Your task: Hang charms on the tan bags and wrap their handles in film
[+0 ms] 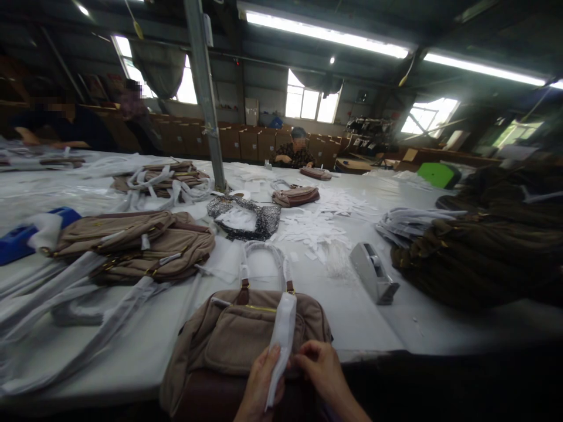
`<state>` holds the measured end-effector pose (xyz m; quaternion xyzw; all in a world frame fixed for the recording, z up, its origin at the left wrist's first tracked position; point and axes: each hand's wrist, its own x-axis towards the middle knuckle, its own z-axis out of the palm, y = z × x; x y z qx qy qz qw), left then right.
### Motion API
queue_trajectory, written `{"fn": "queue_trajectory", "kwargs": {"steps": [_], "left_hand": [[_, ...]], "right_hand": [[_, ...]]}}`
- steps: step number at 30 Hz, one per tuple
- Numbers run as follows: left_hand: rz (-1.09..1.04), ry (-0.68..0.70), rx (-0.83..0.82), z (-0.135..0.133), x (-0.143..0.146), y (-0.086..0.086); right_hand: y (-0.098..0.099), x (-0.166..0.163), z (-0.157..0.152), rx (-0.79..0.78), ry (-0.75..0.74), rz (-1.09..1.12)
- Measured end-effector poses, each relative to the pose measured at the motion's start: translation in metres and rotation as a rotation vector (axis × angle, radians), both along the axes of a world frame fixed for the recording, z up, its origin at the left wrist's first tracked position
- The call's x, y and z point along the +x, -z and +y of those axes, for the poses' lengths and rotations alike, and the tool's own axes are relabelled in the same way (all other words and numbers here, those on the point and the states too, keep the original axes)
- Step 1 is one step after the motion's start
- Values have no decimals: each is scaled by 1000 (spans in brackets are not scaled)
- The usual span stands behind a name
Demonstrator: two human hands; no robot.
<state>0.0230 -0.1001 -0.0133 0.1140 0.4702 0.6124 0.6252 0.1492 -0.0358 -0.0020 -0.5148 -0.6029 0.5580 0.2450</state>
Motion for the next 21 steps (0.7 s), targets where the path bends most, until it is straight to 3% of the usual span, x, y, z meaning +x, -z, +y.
{"fn": "queue_trajectory", "kwargs": {"steps": [5, 10, 15, 21], "left_hand": [[252, -30, -17, 0, -2, -1], [430, -12, 81, 1, -2, -8], [474, 36, 113, -2, -4, -15], [537, -55, 124, -1, 0, -16]], "right_hand": [[-8, 11, -5, 98, 78, -55], [-4, -5, -11, -90, -23, 88], [6, -22, -15, -158, 13, 249], [15, -25, -10, -372, -73, 463]]}}
